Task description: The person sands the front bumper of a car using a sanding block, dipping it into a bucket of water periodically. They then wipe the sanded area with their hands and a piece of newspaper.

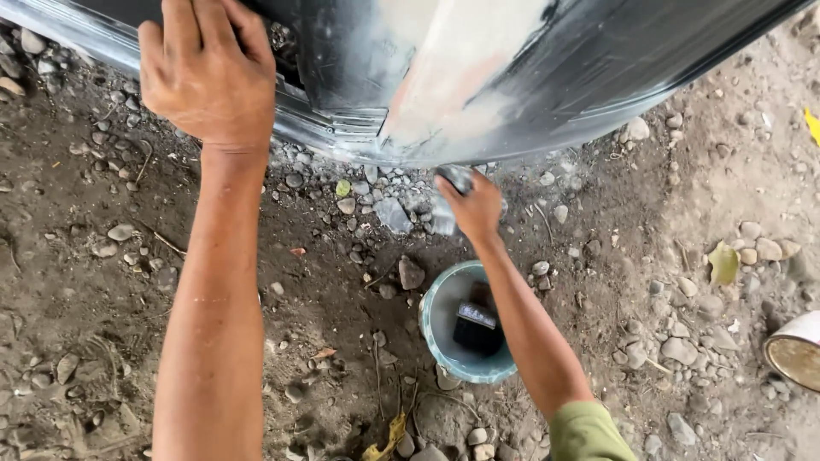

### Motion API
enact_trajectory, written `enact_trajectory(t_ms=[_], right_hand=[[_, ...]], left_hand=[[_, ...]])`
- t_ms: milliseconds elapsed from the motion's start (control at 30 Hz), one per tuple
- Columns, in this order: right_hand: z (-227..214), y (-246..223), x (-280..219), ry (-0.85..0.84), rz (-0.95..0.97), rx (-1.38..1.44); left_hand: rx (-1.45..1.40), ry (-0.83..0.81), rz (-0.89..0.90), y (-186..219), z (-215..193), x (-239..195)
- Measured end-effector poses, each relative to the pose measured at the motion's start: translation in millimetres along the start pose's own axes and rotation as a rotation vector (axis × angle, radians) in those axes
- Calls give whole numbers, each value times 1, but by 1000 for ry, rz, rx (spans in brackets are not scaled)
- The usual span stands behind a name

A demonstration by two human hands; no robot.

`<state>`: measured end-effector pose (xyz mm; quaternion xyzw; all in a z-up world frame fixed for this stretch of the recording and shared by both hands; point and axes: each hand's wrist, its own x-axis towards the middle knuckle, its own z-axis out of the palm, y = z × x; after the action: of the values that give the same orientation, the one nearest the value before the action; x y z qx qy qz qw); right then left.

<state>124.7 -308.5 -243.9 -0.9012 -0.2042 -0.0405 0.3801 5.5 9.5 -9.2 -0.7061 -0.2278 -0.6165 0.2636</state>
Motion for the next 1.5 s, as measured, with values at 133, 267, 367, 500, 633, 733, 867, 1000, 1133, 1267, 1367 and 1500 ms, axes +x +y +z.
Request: enact_trajectory(t_ms=[133,267,367,500,633,733,867,1000,1133,1267,1367,1500], right_hand=[[-59,31,-111,-150,194,47],[-20,126,-210,-494,99,-100],[42,205,-251,-617,-28,-354],[45,194,-246,-1155,142,-426],[-47,83,-142,-960,136,-148],[-86,21,-56,-676,119,-290],[-104,-38,27,-176,-127,108],[-66,-9,38,180,-406,461],[-93,-35,36,214,-529,156],[-60,4,32,128,-280,256],[-42,27,27,124,-382,149],[-77,-29,24,318,-385,228]], left_hand=[[-6,-27,-11,-1,0,-3],[-27,-32,-23,-2,10,-15],[-34,-41,-44,-3,15,-20],[-74,-14,-34,-1,8,-10],[1,-77,-32,-3,5,-6],[-102,-71,-66,-1,4,-11],[-91,7,-8,-2,3,-6],[-87,58,-17,-5,20,-15],[-83,-85,-84,-4,25,-30],[-36,49,0,0,-4,1],[-6,34,21,-2,0,1],[-30,-76,-37,-2,9,-20]])
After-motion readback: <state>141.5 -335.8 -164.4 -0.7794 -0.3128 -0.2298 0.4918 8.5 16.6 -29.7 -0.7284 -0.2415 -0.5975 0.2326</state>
